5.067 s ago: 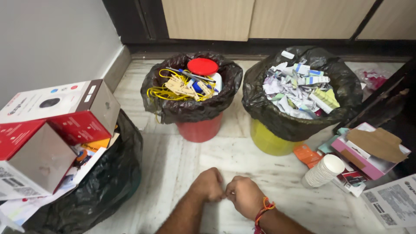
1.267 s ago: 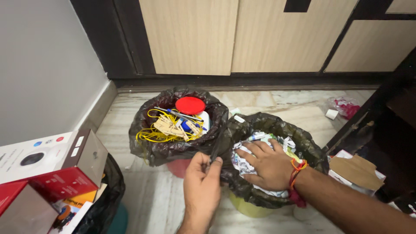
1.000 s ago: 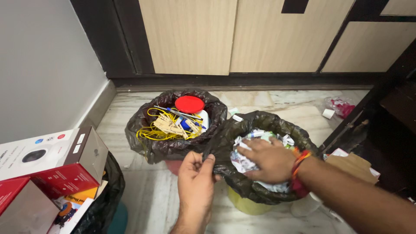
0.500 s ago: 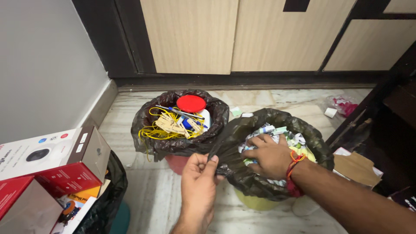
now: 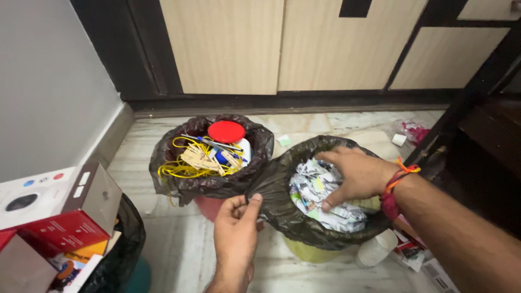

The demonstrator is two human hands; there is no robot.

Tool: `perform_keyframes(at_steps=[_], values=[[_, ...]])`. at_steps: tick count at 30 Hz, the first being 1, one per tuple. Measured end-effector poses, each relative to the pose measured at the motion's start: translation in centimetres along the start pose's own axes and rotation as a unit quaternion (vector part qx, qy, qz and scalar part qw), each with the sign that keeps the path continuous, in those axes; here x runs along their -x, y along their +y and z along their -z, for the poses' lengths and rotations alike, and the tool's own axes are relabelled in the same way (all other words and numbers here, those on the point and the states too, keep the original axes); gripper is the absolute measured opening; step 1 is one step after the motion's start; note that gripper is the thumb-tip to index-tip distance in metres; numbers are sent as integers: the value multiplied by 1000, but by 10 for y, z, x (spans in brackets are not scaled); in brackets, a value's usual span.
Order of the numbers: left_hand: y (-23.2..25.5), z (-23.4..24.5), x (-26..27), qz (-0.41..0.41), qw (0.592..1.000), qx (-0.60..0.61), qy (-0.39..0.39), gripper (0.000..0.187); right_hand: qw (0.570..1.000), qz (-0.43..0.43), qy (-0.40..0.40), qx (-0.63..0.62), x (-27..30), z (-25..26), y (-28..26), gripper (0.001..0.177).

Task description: The person sorts a pile of mixed waste on the floor into three colored bins. They pick up items such as paper scraps, plastic caps, clothespins, and cardboard boxes, and place them into the appropriate red, yellow, or blue bins.

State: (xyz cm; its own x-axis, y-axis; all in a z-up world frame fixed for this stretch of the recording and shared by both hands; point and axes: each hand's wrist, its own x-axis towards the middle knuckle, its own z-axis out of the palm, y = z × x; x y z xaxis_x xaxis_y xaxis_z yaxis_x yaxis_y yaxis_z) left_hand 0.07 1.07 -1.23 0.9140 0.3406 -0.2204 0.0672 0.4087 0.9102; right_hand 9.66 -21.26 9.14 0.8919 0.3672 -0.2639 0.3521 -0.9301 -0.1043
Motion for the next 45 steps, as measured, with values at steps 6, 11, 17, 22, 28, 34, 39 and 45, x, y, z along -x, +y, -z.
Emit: perform_keyframes(at_steps=[6, 11, 17, 22, 28, 34, 39, 45], values=[[-2, -10, 14, 28, 993, 16, -115, 26, 992, -114, -20, 49, -1, -44, -17, 124], [-1, -7, 13, 9, 990, 2, -140, 35, 991, -120, 26, 49, -9, -54, -16, 127], [13, 8, 9, 15, 988, -147, -50, 63, 988, -110, 101, -33, 10, -17, -8, 123], [38, 28, 12, -28, 971, -236, -38, 81, 977, -25, 191, -91, 33, -10, -16, 87], [53, 40, 24, 42, 958, -263, -104, 66, 918, -12, 347, -192, 66, -45, -20, 38], [38, 33, 27, 69, 930, -319, -167, 61, 919, 93, 372, -88, 73, -98, -35, 28], [32, 38, 20, 52, 897, -410, -157, 58, 922, 6, 379, -78, 39, -92, -38, 22], [30, 44, 11, 22, 898, -423, -121, 58, 947, -99, 306, -26, -1, -69, -29, 24]])
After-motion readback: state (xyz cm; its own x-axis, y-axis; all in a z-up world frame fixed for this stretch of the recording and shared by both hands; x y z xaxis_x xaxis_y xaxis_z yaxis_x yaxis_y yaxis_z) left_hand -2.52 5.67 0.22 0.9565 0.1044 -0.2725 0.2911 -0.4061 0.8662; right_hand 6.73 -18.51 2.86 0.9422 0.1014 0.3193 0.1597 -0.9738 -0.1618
